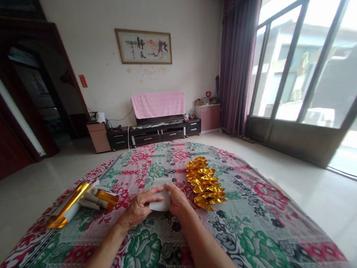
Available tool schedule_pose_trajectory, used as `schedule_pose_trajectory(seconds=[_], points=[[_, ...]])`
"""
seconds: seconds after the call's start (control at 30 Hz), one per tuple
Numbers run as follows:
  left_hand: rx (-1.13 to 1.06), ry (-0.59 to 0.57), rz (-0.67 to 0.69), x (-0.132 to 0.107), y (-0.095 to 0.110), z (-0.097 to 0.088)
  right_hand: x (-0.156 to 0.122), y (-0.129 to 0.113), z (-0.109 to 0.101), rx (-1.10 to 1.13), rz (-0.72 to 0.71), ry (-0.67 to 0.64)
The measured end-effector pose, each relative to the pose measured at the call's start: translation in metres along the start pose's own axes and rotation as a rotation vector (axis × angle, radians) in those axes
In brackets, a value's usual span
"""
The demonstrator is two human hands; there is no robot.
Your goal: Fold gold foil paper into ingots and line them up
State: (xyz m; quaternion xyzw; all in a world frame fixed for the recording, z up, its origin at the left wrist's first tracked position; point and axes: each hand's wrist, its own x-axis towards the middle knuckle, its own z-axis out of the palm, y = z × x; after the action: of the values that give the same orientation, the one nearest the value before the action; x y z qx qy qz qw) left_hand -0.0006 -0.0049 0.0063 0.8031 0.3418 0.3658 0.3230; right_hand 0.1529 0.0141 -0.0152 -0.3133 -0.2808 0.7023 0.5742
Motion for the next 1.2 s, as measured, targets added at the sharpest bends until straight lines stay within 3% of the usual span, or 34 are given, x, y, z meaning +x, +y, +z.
schedule_pose_trajectory(seconds=[0.2, 0.43, 0.7, 0.9, 1.07, 1.2], points=[[0.016, -0.024, -0.054, -0.001, 0.005, -0.001, 0.000, -0.001, 0.001, 0.137, 0.066, 0.121], [0.024, -0.020, -0.086, -0.001, 0.005, -0.002, -0.013, -0.007, 0.012, 0.113, 0.045, 0.062], [-0.161, -0.011, -0.164, -0.003, 0.009, -0.006, -0.014, -0.006, 0.015, 0.031, -0.067, 0.054], [-0.150, 0.065, -0.166, -0.001, 0.007, -0.007, -0.018, -0.004, 0.018, -0.034, -0.136, -0.011], [-0.034, 0.247, -0.104, 0.000, 0.000, -0.007, -0.020, -0.003, 0.018, -0.087, -0.147, -0.034], [0.024, 0.280, -0.144, 0.001, -0.006, -0.006, -0.019, -0.001, 0.017, -0.151, -0.144, -0.036]])
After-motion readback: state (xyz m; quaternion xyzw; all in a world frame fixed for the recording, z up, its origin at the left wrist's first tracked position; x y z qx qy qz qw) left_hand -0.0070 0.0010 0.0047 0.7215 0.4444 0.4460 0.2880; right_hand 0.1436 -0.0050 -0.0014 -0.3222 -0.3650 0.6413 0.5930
